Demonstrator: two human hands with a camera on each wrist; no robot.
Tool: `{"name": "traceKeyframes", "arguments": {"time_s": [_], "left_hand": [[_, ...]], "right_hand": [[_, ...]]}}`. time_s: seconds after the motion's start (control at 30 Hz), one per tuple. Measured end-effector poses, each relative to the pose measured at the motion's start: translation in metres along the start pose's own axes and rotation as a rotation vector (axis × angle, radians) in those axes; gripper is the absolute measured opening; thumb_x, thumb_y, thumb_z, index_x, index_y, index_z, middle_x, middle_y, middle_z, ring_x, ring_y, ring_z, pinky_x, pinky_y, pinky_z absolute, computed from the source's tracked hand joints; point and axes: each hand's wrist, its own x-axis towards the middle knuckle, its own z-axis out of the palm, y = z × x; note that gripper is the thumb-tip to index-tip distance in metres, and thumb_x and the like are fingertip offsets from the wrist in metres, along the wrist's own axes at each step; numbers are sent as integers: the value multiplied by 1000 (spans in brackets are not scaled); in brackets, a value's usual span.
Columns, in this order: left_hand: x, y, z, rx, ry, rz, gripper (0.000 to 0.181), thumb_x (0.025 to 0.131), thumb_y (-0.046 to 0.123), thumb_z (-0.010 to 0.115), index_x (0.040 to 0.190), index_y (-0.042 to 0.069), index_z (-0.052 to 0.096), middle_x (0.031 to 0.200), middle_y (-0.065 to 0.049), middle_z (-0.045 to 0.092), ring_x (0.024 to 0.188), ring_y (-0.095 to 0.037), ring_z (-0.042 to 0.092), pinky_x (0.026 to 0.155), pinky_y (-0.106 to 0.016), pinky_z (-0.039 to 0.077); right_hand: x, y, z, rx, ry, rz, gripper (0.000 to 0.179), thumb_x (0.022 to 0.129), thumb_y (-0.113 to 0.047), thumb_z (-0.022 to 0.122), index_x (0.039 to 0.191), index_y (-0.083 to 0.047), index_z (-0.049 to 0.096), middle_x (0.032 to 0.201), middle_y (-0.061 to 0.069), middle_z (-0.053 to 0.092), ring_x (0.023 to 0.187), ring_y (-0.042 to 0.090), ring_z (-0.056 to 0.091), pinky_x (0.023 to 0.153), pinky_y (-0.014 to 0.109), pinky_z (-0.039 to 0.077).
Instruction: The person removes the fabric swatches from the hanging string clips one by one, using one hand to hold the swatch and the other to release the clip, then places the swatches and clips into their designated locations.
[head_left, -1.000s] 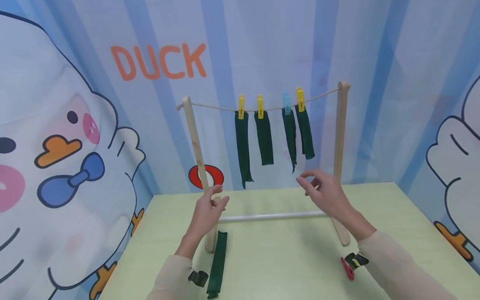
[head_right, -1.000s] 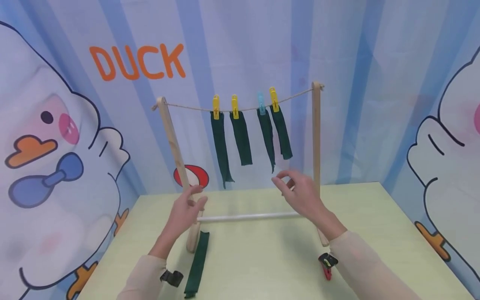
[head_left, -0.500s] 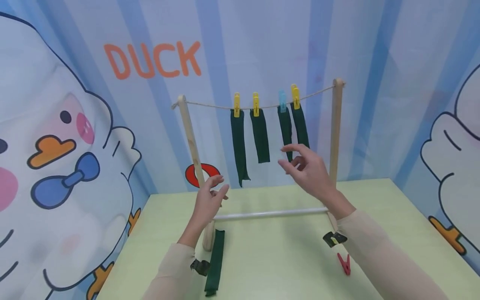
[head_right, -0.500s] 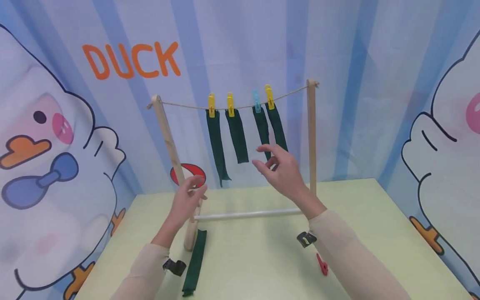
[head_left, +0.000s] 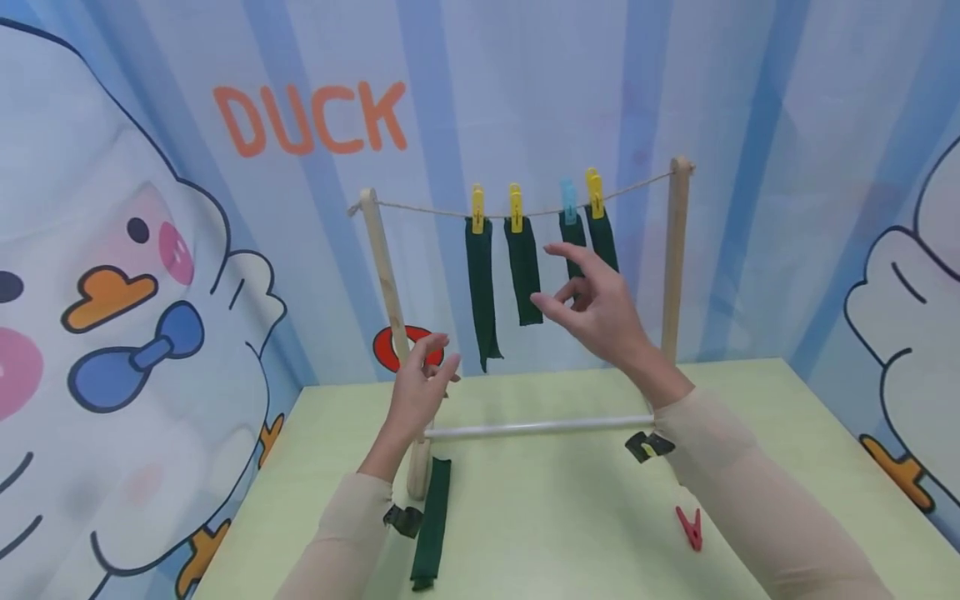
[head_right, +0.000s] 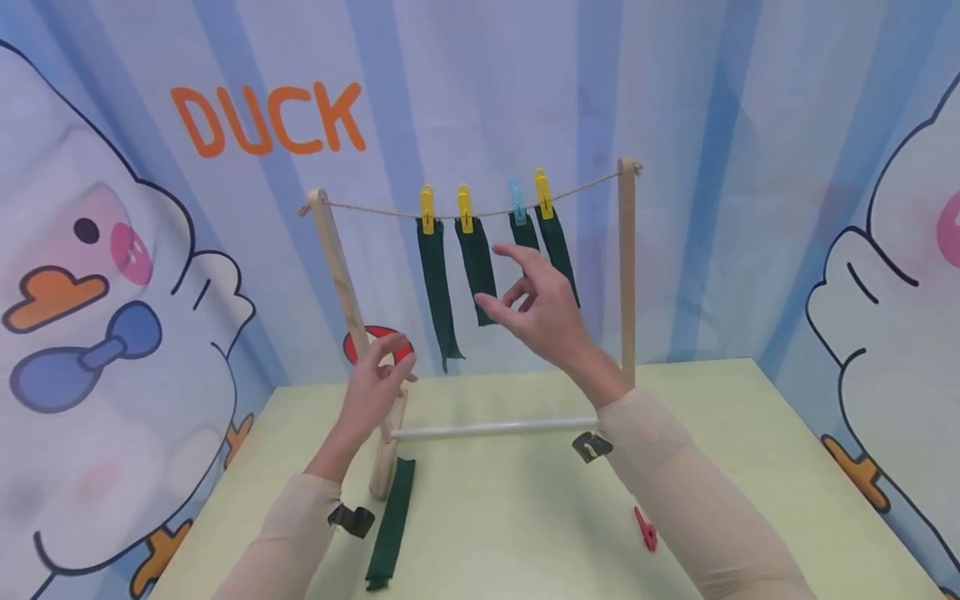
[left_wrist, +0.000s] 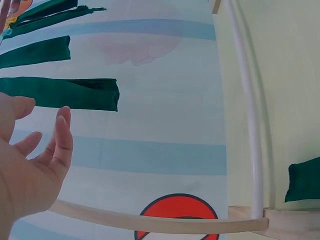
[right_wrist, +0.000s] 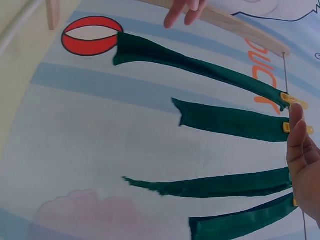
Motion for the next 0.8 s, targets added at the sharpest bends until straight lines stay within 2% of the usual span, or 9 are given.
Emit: {"name": "traceKeyframes", "arguments": {"time_s": [0.2, 0.4, 0.53, 0.67, 0.73, 0.8], "left_hand": [[7, 6, 2, -44, -16, 25, 46, 100, 30, 63, 142, 17, 49, 141, 0, 53, 84, -19, 68, 67, -29, 56], [13, 10, 4, -84, -20, 24, 53, 97, 27, 69, 144, 16, 47, 142, -1, 53, 85, -21, 68, 65, -28, 55], [17, 14, 7, -95, -15, 0, 59, 94, 25, 73, 145, 17, 45, 144, -1, 51, 84, -22, 67, 65, -26, 54], [22, 19, 8, -108, -13, -9, 63, 93, 22, 73, 148, 16, 43, 147, -3, 49, 83, -22, 65, 70, -30, 56], [25, 22, 8, -110, -20, -8, 65, 94, 20, 72, 150, 14, 40, 148, -5, 47, 86, -23, 65, 72, -31, 56], [23, 35, 8, -115, -30, 1, 64, 95, 17, 70, 151, 10, 38, 149, -9, 47, 88, -26, 66, 73, -29, 56]], "right_hand": [[20, -10, -2, -30, -15, -25, 65, 84, -9, 81, 141, -5, 52, 125, 9, 60, 57, 10, 58, 53, 20, 48], [38, -20, 3, -84, -34, -74, 60, 89, -9, 76, 142, -2, 51, 144, 10, 51, 62, 9, 60, 59, 25, 52], [48, -23, 8, -92, -55, -92, 56, 92, -4, 72, 143, 0, 50, 148, 13, 46, 67, 13, 62, 61, 27, 54], [57, -24, 11, -102, -74, -100, 57, 92, -5, 71, 145, -1, 48, 152, 11, 43, 67, 13, 62, 62, 23, 54], [62, -26, 10, -105, -81, -98, 58, 93, -8, 71, 146, -2, 47, 153, 9, 42, 67, 12, 62, 62, 21, 53], [66, -28, 9, -106, -93, -92, 60, 94, -11, 71, 147, -3, 46, 155, 8, 41, 67, 12, 62, 63, 20, 53]]}}
